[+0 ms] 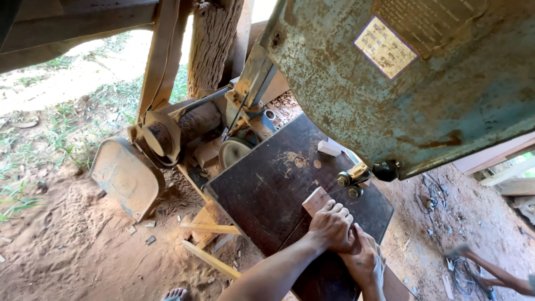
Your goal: Cutting small rectangular pieces of wood using a band saw.
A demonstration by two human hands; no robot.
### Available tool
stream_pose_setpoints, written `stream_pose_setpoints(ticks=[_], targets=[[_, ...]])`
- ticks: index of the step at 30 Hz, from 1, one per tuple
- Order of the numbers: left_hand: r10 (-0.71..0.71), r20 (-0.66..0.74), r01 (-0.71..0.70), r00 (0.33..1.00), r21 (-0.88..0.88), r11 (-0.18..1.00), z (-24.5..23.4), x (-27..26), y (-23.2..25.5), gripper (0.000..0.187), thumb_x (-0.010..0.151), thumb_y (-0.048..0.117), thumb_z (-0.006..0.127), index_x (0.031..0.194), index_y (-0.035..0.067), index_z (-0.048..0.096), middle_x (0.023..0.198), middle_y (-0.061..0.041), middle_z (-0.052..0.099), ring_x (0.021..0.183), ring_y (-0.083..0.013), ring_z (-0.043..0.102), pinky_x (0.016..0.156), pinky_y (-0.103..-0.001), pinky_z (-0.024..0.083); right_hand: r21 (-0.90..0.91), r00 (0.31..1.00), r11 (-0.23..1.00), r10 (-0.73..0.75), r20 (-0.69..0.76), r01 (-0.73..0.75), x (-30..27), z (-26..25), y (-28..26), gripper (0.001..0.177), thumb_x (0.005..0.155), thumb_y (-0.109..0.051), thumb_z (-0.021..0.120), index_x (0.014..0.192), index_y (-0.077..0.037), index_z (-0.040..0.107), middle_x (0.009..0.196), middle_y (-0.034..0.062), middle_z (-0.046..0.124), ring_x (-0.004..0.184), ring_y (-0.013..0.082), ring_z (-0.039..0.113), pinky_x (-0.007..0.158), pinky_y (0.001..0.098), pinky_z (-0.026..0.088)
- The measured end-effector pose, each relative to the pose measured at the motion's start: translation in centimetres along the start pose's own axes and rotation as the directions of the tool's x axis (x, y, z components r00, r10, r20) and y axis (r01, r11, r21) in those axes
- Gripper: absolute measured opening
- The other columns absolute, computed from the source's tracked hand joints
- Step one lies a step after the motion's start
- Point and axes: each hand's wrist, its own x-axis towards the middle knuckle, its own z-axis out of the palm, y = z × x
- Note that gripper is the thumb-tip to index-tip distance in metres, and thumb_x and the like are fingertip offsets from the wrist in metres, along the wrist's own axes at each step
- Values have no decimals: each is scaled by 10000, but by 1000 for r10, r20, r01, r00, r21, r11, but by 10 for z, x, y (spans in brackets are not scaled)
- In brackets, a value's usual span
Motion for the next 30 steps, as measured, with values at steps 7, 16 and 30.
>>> stream_pose_setpoints(ticks=[7, 16, 30], targets=[[-4, 106, 2, 994, 16, 1000, 0, 0, -1, 376, 835, 278, 503, 844, -28, 723, 916, -254, 722, 836, -372, 648, 1085, -472, 432, 99, 998, 994, -39, -57, 44, 0, 7, 7, 960, 534, -420, 950, 1408, -180, 631, 1253, 113, 725, 1110, 338, 708, 972, 446, 559], [25, -54, -25, 998, -5, 1000, -7, 2, 1, 295, 790, 249, 585, 793, -14, 718, 868, -236, 707, 798, -372, 624, 1029, -429, 446, 107, 987, 987, -107, -124, 121, 12, 44, 48, 1097, 429, -392, 991, 1438, -184, 614, 1267, 97, 722, 1086, 322, 712, 967, 419, 561], [7, 28, -7, 1000, 1, 1000, -6, 7, -2, 374, 816, 294, 539, 815, -25, 735, 888, -242, 721, 797, -352, 631, 1036, -432, 440, 42, 997, 997, 65, 30, -66, 6, 2, -2, 1035, 553, -492, 937, 1479, -216, 568, 1380, 80, 662, 1241, 321, 648, 1080, 466, 505]])
